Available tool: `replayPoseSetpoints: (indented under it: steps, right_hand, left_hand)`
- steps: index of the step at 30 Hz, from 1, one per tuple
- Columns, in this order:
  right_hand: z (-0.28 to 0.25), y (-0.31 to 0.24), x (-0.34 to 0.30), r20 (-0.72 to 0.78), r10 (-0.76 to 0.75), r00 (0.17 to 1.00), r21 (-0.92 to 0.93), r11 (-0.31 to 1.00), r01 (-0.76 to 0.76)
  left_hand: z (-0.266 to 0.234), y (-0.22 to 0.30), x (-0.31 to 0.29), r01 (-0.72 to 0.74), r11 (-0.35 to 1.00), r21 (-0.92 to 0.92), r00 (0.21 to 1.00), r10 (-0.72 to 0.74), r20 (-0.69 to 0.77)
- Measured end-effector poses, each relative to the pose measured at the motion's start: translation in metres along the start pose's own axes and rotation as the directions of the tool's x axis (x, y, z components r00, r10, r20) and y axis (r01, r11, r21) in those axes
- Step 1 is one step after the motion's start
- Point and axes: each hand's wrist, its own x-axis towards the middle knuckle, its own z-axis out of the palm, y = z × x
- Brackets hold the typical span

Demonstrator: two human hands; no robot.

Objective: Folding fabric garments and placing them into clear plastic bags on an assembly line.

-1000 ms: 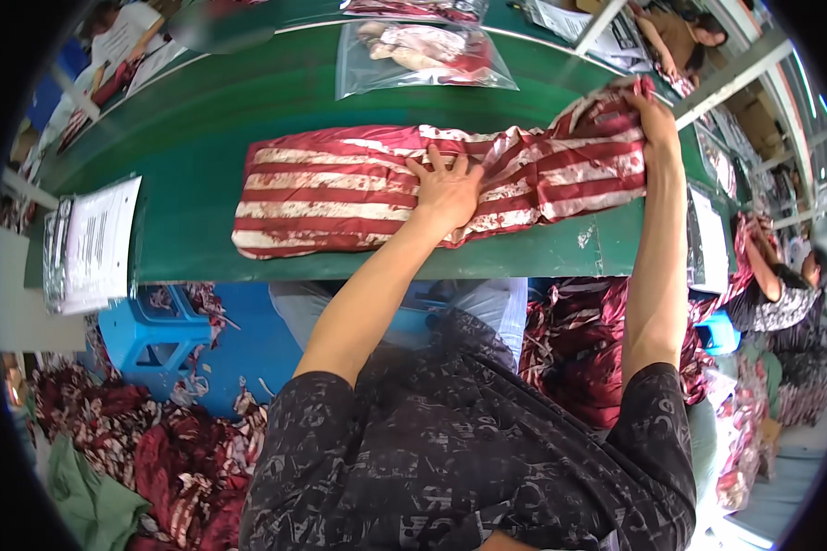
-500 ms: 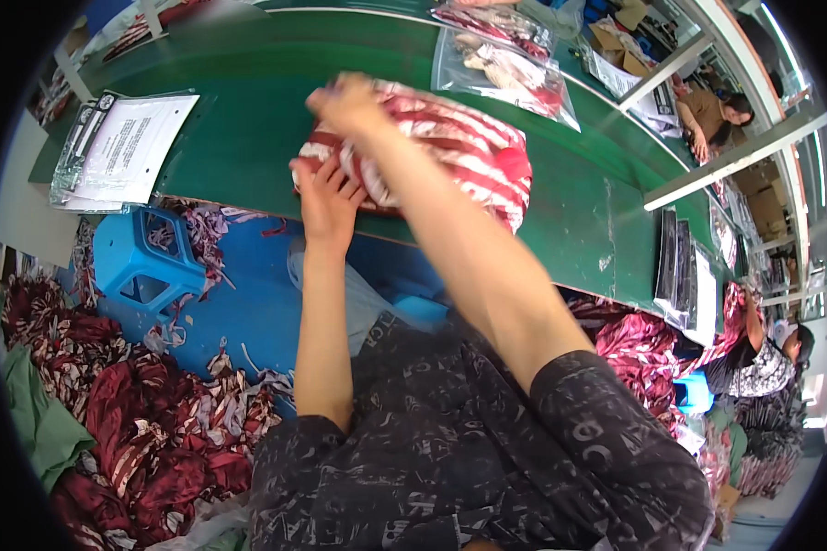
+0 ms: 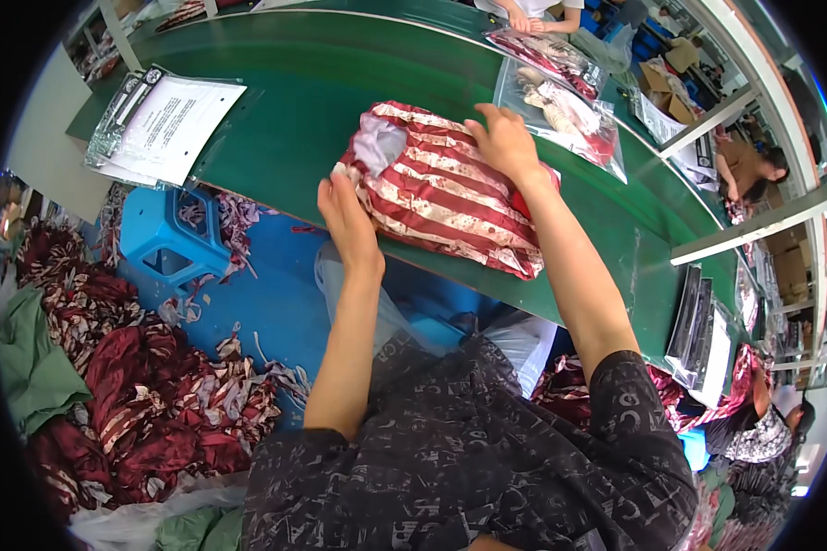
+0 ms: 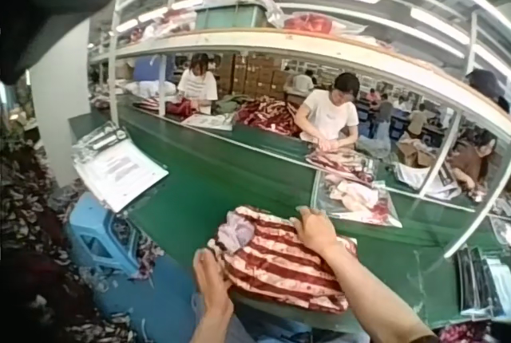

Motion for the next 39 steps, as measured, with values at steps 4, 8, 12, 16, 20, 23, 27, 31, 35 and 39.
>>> replayPoseSetpoints:
  steps: [4,8,12,16,20,23,27,31,35,39]
  right_hand:
    - [0.039,0.010,0.050,0.176,-0.111,0.978,0.097,0.991,0.095]
    - [0.072,-0.009,0.059,0.388,-0.041,0.921,0.205,0.978,-0.043]
    - [0.057,-0.008,0.055,0.422,0.104,0.901,0.250,0.941,-0.226]
    - [0.109,-0.026,0.041,0.072,0.085,0.994,-0.033,0.996,-0.083]
    - [0.080,-0.012,0.050,0.371,0.060,0.927,0.179,0.975,-0.135]
    - [0.059,-0.005,0.061,0.570,0.027,0.821,0.227,0.955,-0.189]
    - [0.065,-0.009,0.073,0.663,-0.015,0.748,0.206,0.965,-0.163]
    - [0.072,-0.024,0.106,0.708,-0.114,0.697,0.185,0.982,-0.027]
    - [0.084,-0.092,0.139,0.646,-0.604,0.466,0.462,0.796,0.391]
    - [0.055,-0.173,0.060,0.665,-0.727,0.171,0.265,0.444,0.856]
  left_hand:
    - [0.031,-0.025,-0.032,-0.248,0.874,0.418,0.939,0.322,-0.118]
    - [0.016,-0.019,-0.002,-0.181,0.974,0.137,0.940,0.212,-0.267]
    - [0.000,-0.013,0.015,-0.062,0.979,-0.197,0.934,-0.013,-0.357]
    - [-0.070,-0.017,0.031,-0.128,0.542,0.830,0.853,0.487,-0.187]
    - [-0.067,0.025,0.033,-0.121,0.318,0.940,0.924,0.382,-0.011]
    - [-0.068,0.050,0.055,-0.009,0.483,0.875,0.995,0.089,-0.039]
    - [-0.088,0.057,0.061,0.034,0.531,0.847,0.994,-0.103,0.024]
    - [-0.086,0.036,0.032,0.131,0.680,0.722,0.983,-0.185,-0.004]
    - [-0.047,0.009,-0.053,0.133,0.736,0.664,0.990,-0.072,-0.118]
    - [-0.026,0.010,-0.150,-0.056,0.575,0.816,0.902,-0.322,0.288]
